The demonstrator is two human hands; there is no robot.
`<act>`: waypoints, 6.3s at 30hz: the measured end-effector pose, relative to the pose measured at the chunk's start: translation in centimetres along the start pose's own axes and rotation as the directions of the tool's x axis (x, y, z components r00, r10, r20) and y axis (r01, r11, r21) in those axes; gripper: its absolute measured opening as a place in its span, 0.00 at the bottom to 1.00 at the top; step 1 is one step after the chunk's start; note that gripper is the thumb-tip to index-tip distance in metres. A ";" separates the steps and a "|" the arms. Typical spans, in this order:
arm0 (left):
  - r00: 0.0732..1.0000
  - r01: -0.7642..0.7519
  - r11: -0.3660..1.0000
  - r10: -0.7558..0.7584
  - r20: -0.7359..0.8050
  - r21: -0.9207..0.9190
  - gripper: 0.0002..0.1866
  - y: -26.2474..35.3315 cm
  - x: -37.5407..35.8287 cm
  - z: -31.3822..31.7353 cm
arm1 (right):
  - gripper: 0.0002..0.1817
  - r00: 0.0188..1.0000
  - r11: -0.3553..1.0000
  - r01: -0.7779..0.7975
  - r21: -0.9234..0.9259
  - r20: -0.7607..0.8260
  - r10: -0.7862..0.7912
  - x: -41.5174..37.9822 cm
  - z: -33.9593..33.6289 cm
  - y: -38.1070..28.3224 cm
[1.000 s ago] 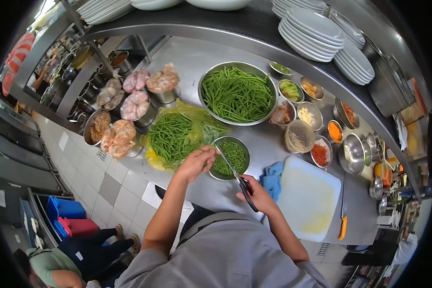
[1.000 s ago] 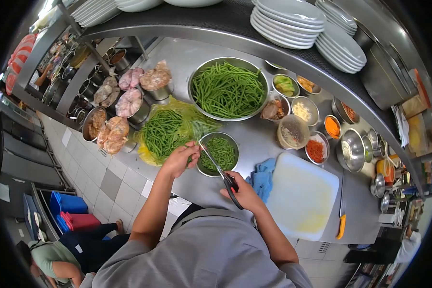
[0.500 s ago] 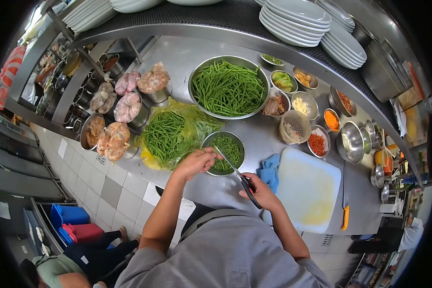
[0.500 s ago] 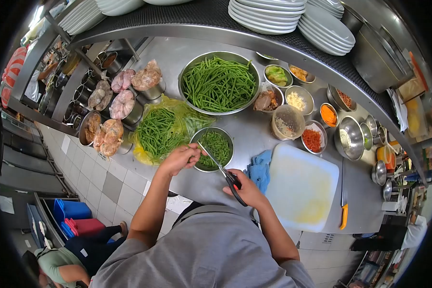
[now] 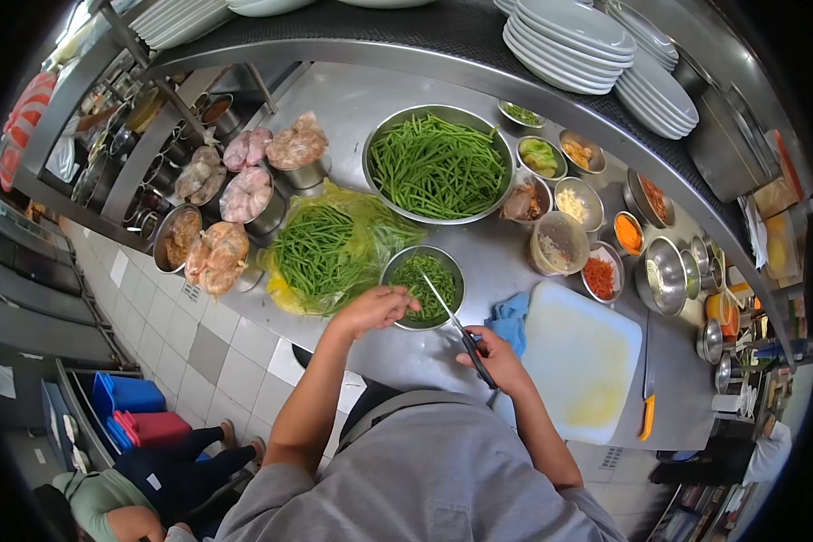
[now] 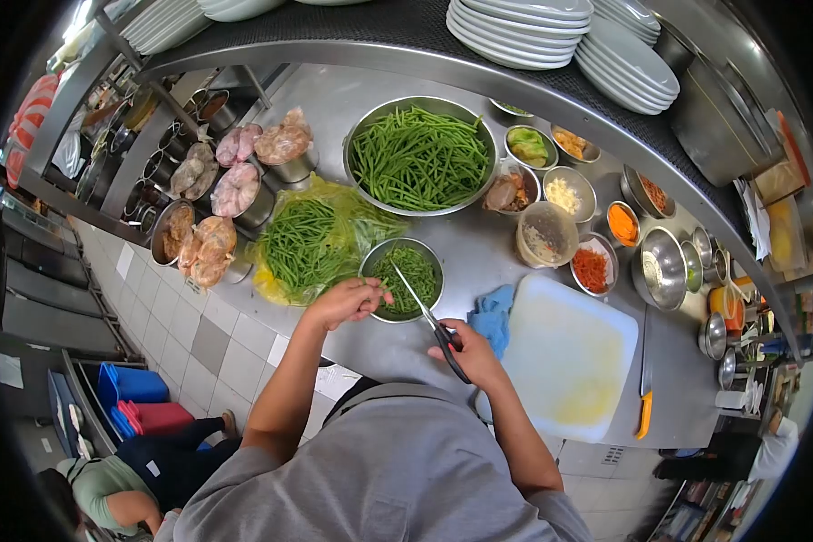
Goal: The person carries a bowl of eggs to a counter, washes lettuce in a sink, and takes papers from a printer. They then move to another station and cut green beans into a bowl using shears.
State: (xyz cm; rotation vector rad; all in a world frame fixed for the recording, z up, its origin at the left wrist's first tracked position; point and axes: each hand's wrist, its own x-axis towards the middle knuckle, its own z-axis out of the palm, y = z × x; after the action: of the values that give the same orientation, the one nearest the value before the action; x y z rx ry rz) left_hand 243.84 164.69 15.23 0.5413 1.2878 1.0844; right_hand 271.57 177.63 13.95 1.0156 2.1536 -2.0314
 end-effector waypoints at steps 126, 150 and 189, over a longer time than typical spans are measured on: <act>0.589 0.190 0.392 0.688 -0.424 0.900 0.23 -0.3 2.7 -16.8 | 0.34 0.998 0.998 0.041 0.048 -0.047 -0.039 0.7 2.8 1.9; 0.769 0.160 0.720 0.337 -0.543 0.675 0.14 5.1 -9.3 -19.0 | 0.32 0.999 0.999 0.020 0.040 -0.031 -0.019 -0.8 2.8 2.8; 0.935 -0.303 0.952 0.289 -0.207 -0.038 0.05 -1.9 0.3 -0.3 | 0.31 0.997 0.997 0.060 0.045 -0.053 -0.058 -0.1 0.8 1.3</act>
State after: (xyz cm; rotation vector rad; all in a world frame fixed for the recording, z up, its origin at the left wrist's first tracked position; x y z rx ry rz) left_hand 244.18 164.10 13.43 0.5990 1.3648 1.4602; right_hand 271.92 176.81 12.68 1.0336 2.1967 -2.1140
